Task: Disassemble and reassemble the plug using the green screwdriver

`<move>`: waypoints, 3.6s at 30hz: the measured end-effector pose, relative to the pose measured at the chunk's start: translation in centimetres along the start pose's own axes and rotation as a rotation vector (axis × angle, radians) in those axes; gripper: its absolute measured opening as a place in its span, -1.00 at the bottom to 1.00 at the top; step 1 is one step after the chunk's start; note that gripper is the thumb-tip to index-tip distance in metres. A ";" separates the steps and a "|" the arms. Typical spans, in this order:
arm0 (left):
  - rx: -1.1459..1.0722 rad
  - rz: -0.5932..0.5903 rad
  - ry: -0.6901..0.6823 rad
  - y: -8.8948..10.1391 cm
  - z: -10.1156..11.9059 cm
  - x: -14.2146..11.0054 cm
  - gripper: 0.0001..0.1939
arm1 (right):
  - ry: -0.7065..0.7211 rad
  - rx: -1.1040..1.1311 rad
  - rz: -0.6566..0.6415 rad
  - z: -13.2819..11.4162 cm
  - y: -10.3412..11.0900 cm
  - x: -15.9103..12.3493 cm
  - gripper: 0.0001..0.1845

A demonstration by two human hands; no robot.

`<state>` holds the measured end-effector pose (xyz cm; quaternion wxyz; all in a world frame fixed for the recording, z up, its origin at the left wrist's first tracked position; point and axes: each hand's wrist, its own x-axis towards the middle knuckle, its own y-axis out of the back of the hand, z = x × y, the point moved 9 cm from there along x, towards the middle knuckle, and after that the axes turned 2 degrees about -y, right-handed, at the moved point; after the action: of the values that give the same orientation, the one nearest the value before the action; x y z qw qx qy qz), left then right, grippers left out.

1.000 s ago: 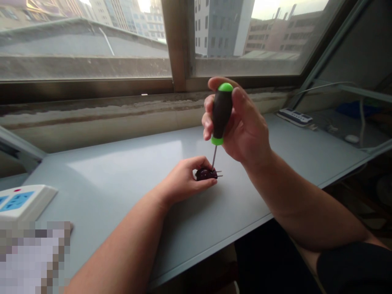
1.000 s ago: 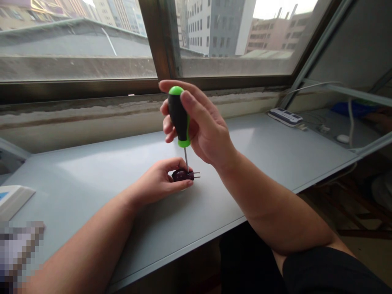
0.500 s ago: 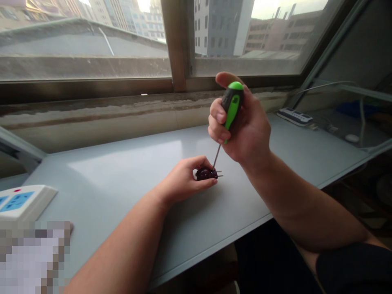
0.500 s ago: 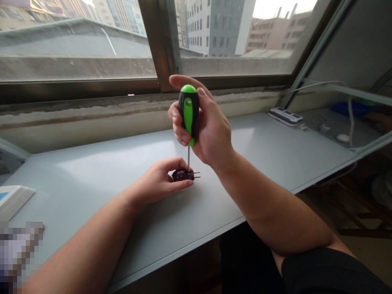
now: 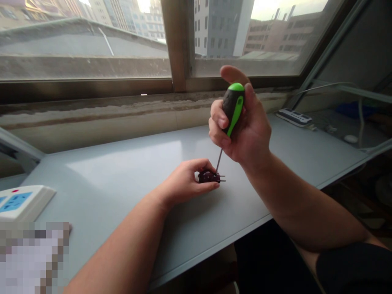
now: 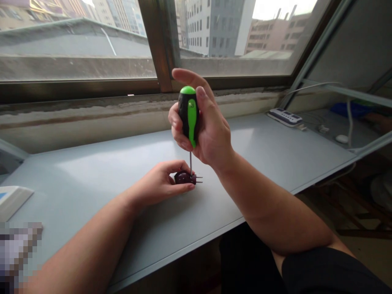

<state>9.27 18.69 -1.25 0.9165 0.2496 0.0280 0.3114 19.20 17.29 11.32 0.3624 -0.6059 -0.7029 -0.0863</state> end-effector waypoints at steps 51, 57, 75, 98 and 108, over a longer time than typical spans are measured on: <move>0.044 0.184 0.009 2.2 -1.0 -0.1 -0.56 | -0.387 -1.137 -0.786 6.0 2.1 -3.4 -0.87; 0.058 0.190 -0.004 2.5 -1.0 -0.1 -0.56 | -0.375 -1.222 -0.793 6.4 2.0 -3.7 -0.91; 0.164 0.210 -0.068 2.4 -0.5 -0.1 -0.68 | -0.281 -1.190 -0.790 7.5 1.1 -3.8 -0.93; 0.099 0.542 0.127 6.7 -2.3 -1.0 -0.43 | -0.374 -1.152 -0.631 7.2 5.1 -1.9 -0.93; -0.143 0.565 0.024 6.2 -1.5 -1.0 -0.59 | 0.408 -0.732 0.220 -1.8 7.4 -1.2 -0.69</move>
<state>4.70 22.94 0.30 0.8084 0.1786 -0.0537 0.5583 26.67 17.22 9.56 0.2623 -0.7364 -0.4710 -0.4088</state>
